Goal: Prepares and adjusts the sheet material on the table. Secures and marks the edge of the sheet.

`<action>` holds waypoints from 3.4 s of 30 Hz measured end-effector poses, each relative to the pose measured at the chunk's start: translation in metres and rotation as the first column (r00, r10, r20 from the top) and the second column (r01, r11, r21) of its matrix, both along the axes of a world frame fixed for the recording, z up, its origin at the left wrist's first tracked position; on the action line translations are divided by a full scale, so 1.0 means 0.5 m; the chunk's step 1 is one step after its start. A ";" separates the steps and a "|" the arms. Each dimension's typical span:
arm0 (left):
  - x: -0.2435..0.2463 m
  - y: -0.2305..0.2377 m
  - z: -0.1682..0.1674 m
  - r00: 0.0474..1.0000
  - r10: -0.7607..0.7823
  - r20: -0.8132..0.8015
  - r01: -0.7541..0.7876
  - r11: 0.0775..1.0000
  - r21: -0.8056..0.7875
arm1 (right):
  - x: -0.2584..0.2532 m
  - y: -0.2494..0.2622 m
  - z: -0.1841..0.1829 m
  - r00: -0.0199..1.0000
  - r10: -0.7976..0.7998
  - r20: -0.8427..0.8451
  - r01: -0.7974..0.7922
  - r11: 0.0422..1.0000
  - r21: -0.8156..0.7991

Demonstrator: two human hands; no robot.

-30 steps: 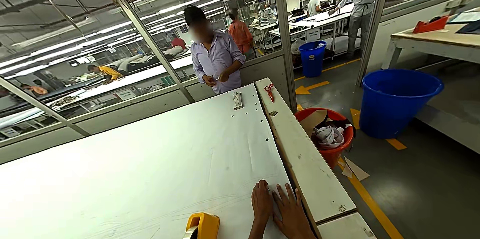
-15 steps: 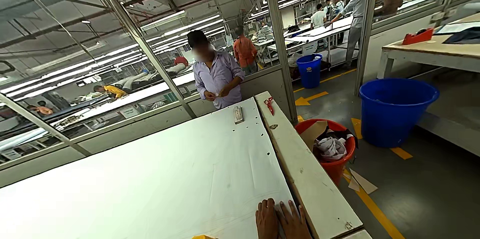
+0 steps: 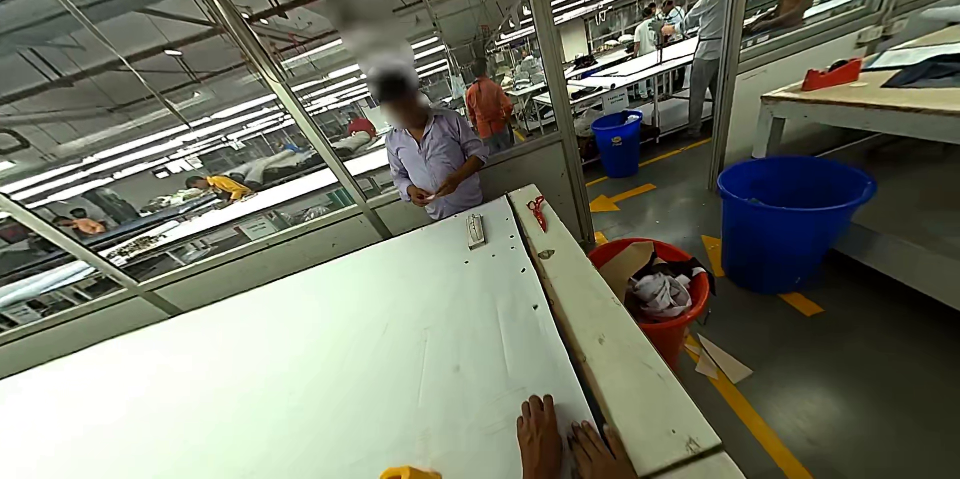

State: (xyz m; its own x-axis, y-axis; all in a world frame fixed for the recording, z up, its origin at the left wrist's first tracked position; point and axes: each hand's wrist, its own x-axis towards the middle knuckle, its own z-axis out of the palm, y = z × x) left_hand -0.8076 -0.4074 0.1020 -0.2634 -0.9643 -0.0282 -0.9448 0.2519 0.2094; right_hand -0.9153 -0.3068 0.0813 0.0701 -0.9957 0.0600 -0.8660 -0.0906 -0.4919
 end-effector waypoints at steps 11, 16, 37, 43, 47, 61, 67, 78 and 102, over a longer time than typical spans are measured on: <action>0.035 -0.016 0.020 0.914 0.117 -0.387 -0.071 0.989 0.130 | -0.042 0.072 -0.032 1.000 -0.005 -0.020 0.004 0.997 -0.071; 0.064 0.013 0.017 0.759 0.172 -0.628 -0.132 0.985 0.109 | -0.050 0.074 -0.008 0.999 0.040 -0.022 -0.039 0.999 0.029; 0.058 0.361 0.055 0.911 -0.360 -0.204 0.372 0.928 0.022 | -0.145 0.138 0.032 0.988 0.141 0.058 -0.151 0.951 0.270; 0.051 0.355 0.044 0.907 -0.421 -0.018 0.420 0.906 -0.053 | -0.145 0.135 0.027 0.988 0.141 0.059 -0.152 0.953 0.264; 0.051 0.365 0.049 0.917 -0.398 0.022 0.399 0.916 -0.034 | -0.144 0.134 0.027 0.989 0.145 0.037 -0.150 0.953 0.265; 0.039 0.373 0.054 0.910 -0.411 -0.059 0.413 0.911 0.016 | -0.144 0.134 0.023 0.989 0.148 0.027 -0.149 0.952 0.266; 0.053 0.370 0.063 0.933 -0.359 -0.016 0.356 0.930 -0.086 | -0.144 0.135 0.020 0.989 0.146 0.033 -0.150 0.956 0.254; 0.042 0.378 0.055 0.929 -0.278 -0.244 0.295 0.955 0.035 | -0.143 0.137 0.022 0.988 0.151 0.034 -0.155 0.956 0.251; 0.045 0.378 0.050 0.883 -0.140 -0.448 0.211 0.971 0.113 | -0.142 0.141 0.027 0.988 0.149 0.042 -0.154 0.957 0.247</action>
State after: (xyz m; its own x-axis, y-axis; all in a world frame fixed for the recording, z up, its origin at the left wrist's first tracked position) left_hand -0.7848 -0.2185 0.1268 -0.4478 -0.8940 -0.0163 -0.6933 0.3357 0.6377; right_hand -0.9864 -0.2366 0.0946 0.2228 -0.9572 -0.1846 -0.8397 -0.0922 -0.5352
